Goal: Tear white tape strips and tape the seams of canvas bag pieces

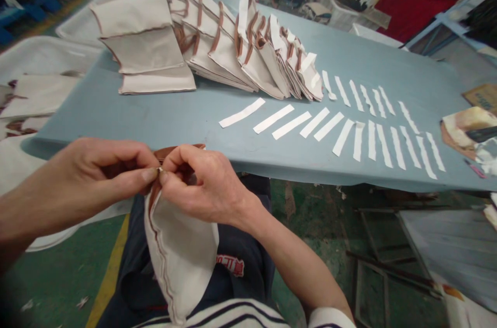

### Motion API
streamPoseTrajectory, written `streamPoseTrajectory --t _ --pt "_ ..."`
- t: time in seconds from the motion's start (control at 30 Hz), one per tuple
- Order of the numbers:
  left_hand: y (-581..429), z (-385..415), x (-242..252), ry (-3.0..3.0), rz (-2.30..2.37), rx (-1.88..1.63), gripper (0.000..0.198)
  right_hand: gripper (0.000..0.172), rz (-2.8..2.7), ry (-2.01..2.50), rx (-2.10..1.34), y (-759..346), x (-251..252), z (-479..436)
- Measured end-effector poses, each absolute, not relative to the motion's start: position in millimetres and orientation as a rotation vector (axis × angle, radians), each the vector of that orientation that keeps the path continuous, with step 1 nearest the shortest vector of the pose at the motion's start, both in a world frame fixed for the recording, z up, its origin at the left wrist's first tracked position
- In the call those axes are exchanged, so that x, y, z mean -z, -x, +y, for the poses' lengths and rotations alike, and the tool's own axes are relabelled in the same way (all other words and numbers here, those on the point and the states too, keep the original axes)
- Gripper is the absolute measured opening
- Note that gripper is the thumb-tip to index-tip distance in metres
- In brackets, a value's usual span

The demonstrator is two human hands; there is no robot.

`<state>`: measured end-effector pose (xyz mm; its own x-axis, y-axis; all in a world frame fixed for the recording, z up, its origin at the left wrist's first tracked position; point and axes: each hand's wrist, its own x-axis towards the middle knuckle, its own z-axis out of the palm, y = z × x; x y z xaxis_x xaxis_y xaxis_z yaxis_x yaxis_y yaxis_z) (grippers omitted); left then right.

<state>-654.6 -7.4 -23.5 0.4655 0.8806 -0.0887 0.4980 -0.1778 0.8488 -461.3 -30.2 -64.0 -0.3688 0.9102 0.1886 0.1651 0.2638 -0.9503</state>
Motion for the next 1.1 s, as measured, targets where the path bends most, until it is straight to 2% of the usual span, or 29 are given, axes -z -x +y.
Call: streamPoseTrajectory --t 0.17,0.53,0.73,0.87,1.1 --pt "652.5 -10.7 29.0 -1.691 1.139 -0.612 0.029 0.009 -1.801 0.974 -1.106 456.4 64.6 -29.1" --pt "656.4 -32.7 14.7 -2.328 1.066 -0.806 0.024 0.012 -2.078 0.979 -0.678 444.2 28.8 -40.3" --pt "642.5 -32.8 13.9 -2.09 1.212 -0.84 0.023 0.013 -2.036 0.984 -0.402 453.1 42.4 -42.4" --pt "631.3 -30.4 32.1 -1.721 1.289 -0.882 0.022 0.014 -1.934 1.024 -0.441 457.6 58.9 -38.0" --pt "627.3 -41.7 71.2 -1.195 1.229 -0.939 0.018 0.011 -1.76 1.087 -0.769 460.2 77.0 -41.1"
